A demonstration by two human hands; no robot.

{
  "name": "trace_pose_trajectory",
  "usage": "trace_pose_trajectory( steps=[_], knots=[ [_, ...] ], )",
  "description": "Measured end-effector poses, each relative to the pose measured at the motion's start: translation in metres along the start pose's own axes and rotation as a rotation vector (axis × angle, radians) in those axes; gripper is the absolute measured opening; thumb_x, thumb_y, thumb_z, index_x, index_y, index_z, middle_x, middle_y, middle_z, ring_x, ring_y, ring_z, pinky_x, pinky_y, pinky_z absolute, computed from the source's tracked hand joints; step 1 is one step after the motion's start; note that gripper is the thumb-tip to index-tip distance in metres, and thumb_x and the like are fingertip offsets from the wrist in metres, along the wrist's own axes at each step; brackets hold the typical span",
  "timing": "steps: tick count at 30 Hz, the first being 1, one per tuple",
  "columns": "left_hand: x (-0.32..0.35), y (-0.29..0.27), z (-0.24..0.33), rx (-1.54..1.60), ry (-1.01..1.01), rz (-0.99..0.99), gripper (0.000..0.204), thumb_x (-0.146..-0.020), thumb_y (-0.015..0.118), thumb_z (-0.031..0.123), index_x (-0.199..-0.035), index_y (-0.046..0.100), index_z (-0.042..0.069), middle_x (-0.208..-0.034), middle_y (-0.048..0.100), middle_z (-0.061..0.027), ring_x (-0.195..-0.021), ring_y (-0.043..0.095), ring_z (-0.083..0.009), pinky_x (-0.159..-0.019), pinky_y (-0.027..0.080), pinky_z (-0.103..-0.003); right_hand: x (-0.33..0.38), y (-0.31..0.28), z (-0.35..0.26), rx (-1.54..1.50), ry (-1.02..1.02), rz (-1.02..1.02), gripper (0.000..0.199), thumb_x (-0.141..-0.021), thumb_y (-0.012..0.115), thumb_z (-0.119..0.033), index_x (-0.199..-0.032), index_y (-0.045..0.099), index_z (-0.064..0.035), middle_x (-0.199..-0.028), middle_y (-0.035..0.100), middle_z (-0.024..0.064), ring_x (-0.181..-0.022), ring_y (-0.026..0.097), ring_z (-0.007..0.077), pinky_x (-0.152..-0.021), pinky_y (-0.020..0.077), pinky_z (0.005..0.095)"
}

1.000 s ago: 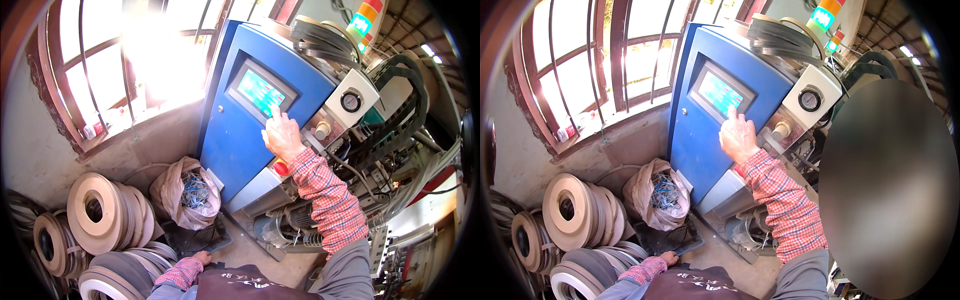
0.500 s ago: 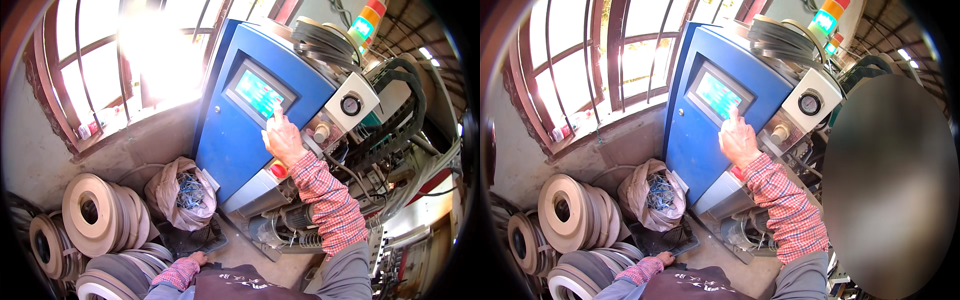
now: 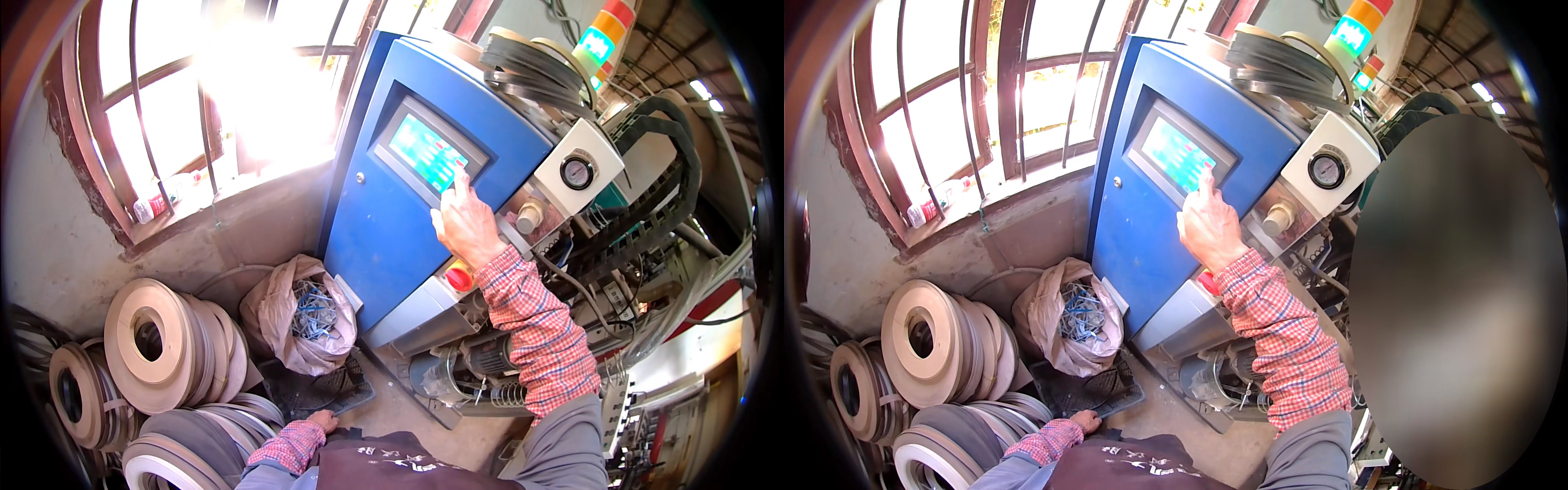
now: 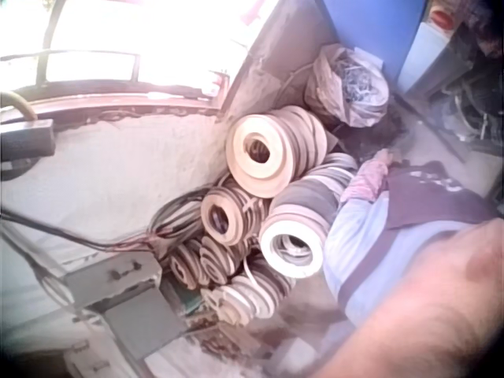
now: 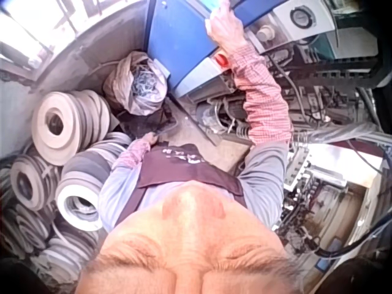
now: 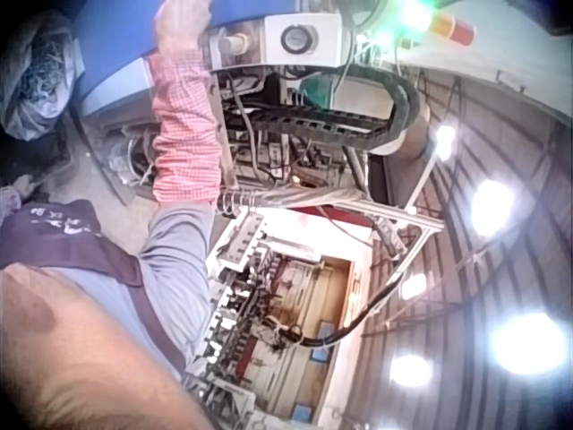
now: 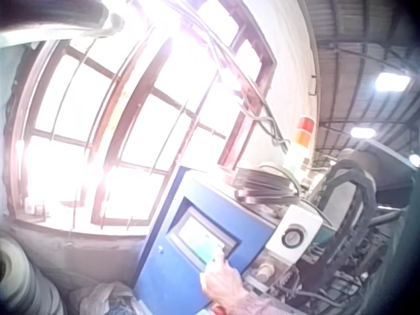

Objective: The person adjusts components inside a machine, then walks to a control station and operates a computer mouse to control the equipment. They also put on a glove and wipe a metal surface with a cloth.

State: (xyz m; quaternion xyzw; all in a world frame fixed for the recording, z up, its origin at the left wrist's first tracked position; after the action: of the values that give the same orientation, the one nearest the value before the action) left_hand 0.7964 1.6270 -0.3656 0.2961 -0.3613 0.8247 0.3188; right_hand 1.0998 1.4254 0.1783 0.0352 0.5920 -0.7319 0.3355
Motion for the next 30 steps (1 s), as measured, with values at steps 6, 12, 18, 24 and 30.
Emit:
trace_pose_trajectory(
  steps=[6,12,18,24,30],
  knots=[
    [-0.009,0.015,-0.013,-0.067,-0.002,-0.063,0.047,-0.088,0.054,0.039,-0.119,0.072,0.01,-0.122,0.068,-0.0228,-0.116,0.064,-0.0415,-0.102,0.05,-0.049,0.065,-0.03,-0.018,-0.201,-0.147,0.111,0.02,-0.082,0.071,-0.014,-0.085,0.06,0.0031,-0.133,0.053,0.0273,-0.104,0.061,0.0358,-0.084,0.0565,0.0423],
    [-0.077,0.065,-0.056,-0.311,0.252,-0.198,0.044,-0.082,0.065,0.049,-0.104,0.077,0.012,-0.111,0.073,-0.0181,-0.102,0.07,-0.0386,-0.093,0.055,-0.047,0.284,0.047,-0.081,-0.816,0.062,-0.128,0.023,-0.093,0.06,-0.022,-0.102,0.059,-0.0006,-0.113,0.059,0.0182,-0.099,0.06,0.0374,-0.087,0.0515,0.0455],
    [-0.153,-0.048,0.009,-0.393,0.279,-0.071,0.043,-0.082,0.065,0.047,-0.102,0.077,0.011,-0.109,0.073,-0.0189,-0.101,0.07,-0.0387,-0.092,0.055,-0.047,0.618,0.127,-0.226,-0.947,1.041,-0.816,0.038,-0.096,0.055,-0.038,-0.107,0.06,-0.002,-0.11,0.064,0.0216,-0.103,0.062,0.0402,-0.09,0.0503,0.0521],
    [-0.163,0.009,0.146,-0.549,0.47,-0.241,0.042,-0.083,0.065,0.045,-0.101,0.077,0.009,-0.108,0.073,-0.0197,-0.101,0.07,-0.0389,-0.092,0.054,-0.047,0.783,0.105,-0.368,-0.954,1.833,-0.476,0.049,-0.094,0.056,-0.048,-0.105,0.067,-0.0014,-0.103,0.069,0.0233,-0.105,0.064,0.0408,-0.09,0.0499,0.0502],
    [-0.098,0.13,0.186,-0.732,0.528,-0.494,0.041,-0.083,0.065,0.043,-0.1,0.076,0.008,-0.107,0.073,-0.0205,-0.101,0.069,-0.0391,-0.091,0.054,-0.047,0.82,0.098,-0.401,-0.889,2.146,-0.228,0.053,-0.098,0.046,-0.049,-0.129,0.062,-0.0092,-0.119,0.066,0.0261,-0.115,0.062,0.0438,-0.099,0.0492,0.0509]
  ],
)
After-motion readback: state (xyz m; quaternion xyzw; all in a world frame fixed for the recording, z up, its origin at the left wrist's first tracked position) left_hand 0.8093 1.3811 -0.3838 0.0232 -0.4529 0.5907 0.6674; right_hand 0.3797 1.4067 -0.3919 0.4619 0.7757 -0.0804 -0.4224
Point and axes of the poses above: each hand's wrist, its own x-axis away from the middle knuckle, its own y-axis out of the palm, z = x × y, the point moved 4 cm from there along -x, towards the middle knuckle
